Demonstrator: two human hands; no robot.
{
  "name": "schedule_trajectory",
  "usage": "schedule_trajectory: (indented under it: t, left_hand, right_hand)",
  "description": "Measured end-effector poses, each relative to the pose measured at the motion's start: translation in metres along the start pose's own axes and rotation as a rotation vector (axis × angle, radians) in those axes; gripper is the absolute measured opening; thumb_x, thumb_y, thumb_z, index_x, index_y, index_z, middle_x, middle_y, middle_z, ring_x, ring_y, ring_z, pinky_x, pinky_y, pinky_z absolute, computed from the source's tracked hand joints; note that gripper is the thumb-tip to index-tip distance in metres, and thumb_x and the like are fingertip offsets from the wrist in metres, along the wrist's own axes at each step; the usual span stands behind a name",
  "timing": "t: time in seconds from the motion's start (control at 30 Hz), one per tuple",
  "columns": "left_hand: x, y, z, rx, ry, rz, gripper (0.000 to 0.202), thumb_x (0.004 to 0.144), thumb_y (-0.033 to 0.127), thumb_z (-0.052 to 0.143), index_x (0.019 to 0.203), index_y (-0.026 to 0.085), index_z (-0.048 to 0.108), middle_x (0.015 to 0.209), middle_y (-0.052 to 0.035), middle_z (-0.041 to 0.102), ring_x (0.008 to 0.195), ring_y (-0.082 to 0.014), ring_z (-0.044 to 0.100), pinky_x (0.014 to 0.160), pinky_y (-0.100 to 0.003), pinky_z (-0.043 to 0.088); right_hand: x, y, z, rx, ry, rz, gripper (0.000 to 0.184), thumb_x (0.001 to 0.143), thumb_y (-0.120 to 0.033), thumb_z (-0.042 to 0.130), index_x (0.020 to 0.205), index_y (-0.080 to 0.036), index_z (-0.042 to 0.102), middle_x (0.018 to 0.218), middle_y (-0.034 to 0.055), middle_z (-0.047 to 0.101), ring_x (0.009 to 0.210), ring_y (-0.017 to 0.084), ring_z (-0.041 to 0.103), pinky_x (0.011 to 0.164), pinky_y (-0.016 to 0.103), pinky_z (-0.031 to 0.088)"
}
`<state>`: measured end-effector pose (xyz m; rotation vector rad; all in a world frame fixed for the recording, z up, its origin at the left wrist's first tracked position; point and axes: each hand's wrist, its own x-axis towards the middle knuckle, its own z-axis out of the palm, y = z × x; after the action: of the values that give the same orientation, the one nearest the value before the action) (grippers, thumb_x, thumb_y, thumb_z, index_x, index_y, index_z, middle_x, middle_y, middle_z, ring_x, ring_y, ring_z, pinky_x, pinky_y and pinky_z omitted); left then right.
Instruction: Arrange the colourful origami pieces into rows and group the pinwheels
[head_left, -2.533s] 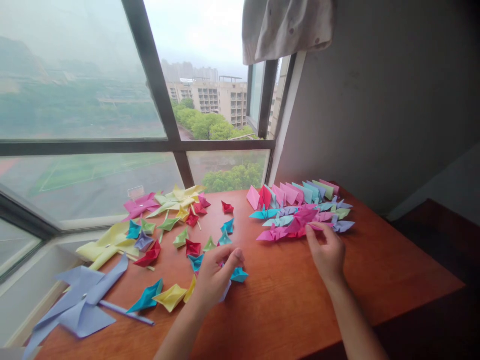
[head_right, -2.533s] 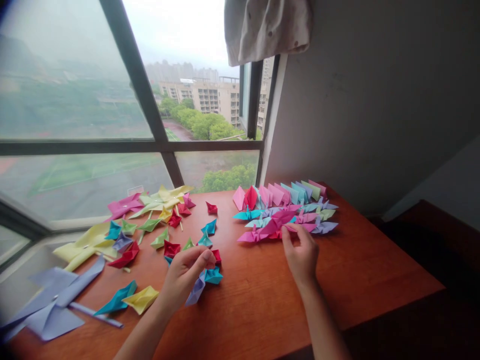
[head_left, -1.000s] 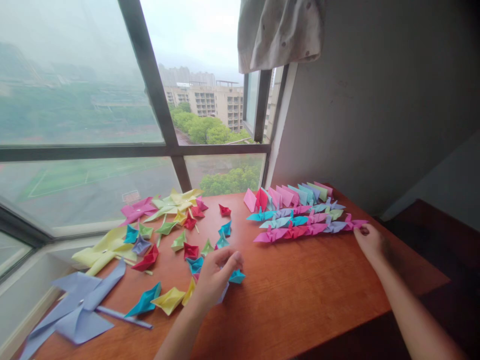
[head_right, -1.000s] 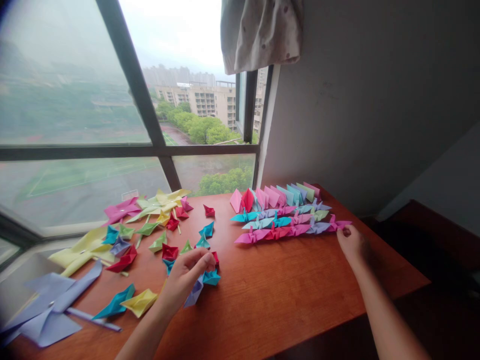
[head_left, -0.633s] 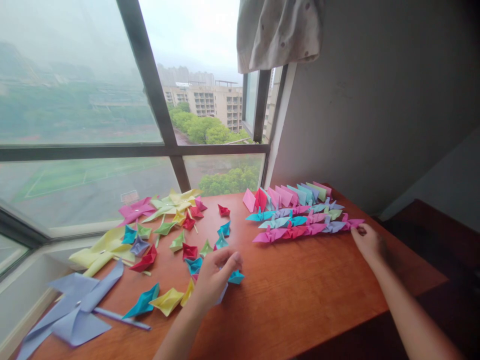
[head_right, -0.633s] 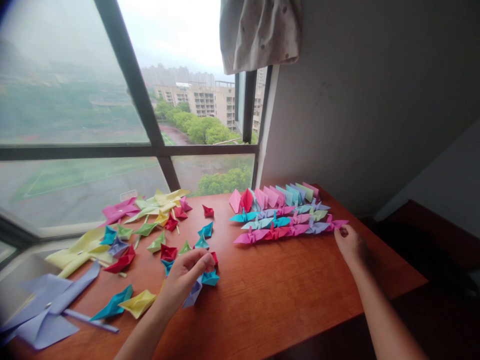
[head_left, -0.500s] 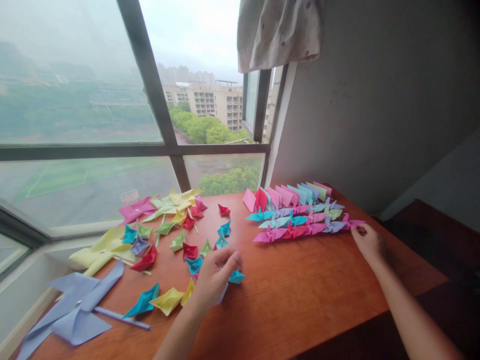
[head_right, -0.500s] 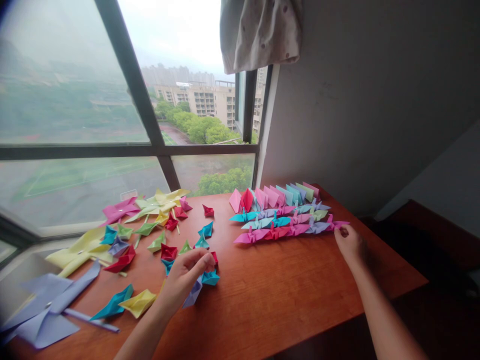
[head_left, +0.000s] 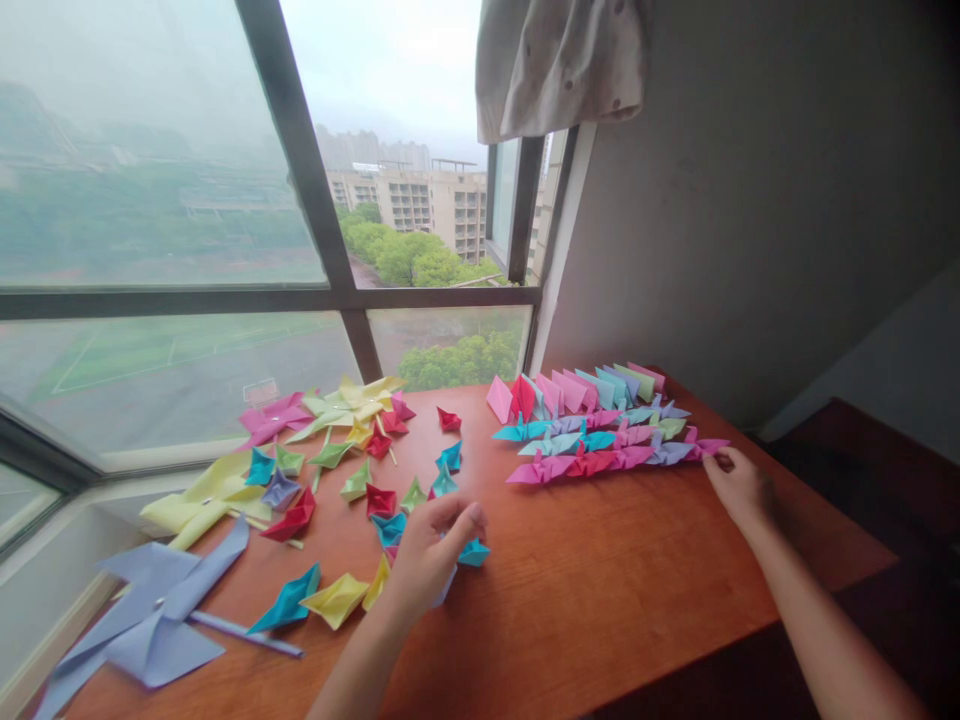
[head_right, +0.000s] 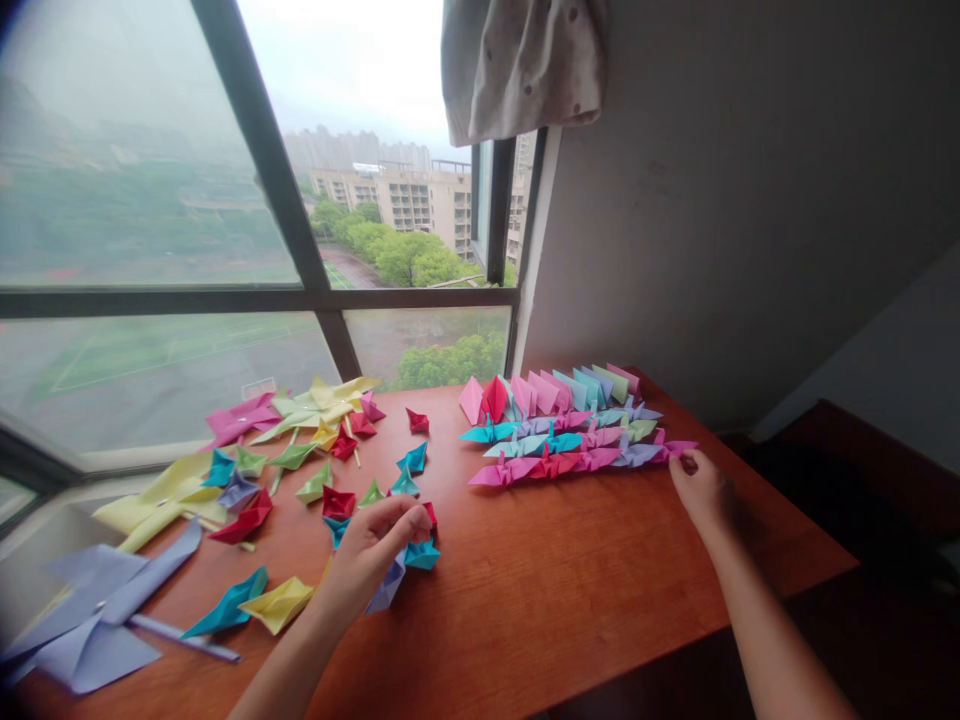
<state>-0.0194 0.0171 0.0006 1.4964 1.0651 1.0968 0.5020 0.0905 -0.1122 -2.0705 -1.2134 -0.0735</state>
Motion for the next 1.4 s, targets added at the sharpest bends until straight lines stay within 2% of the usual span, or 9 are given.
schedule_trajectory:
  t: [0.53,1.23,1.4]
  left_hand:
    - [0.0,0.002,0.0,0.016,0.008,-0.004,0.036,0.089,0.044,0.059,0.07,0.014,0.066,0.064,-0.0022,0.063,0.063,-0.0137,0.057,0.059,-0.022,0.045]
    - [-0.001,0.002,0.0,0.026,0.007,-0.008,0.036,0.09,0.044,0.058,0.071,0.014,0.066,0.065,-0.0028,0.064,0.064,-0.0142,0.058,0.06,-0.022,0.045]
    - [0.0,0.0,-0.001,0.034,0.003,0.006,0.036,0.091,0.043,0.057,0.071,0.015,0.066,0.066,-0.0029,0.065,0.064,-0.0141,0.058,0.061,-0.023,0.046]
  right_hand:
    - [0.001,-0.004,-0.001,-0.015,0.009,0.014,0.031,0.068,-0.046,0.057,0.081,-0.019,0.067,0.077,0.0092,0.071,0.07,0.026,0.064,0.059,0.034,0.044]
    - [-0.001,-0.007,-0.003,0.049,0.048,0.014,0.034,0.068,-0.049,0.058,0.08,-0.02,0.068,0.075,0.0091,0.071,0.068,0.026,0.065,0.057,0.033,0.042]
    - [-0.006,-0.011,-0.008,0.084,0.094,0.022,0.039,0.074,-0.053,0.056,0.088,-0.019,0.068,0.078,0.0086,0.071,0.068,0.025,0.064,0.06,0.034,0.045]
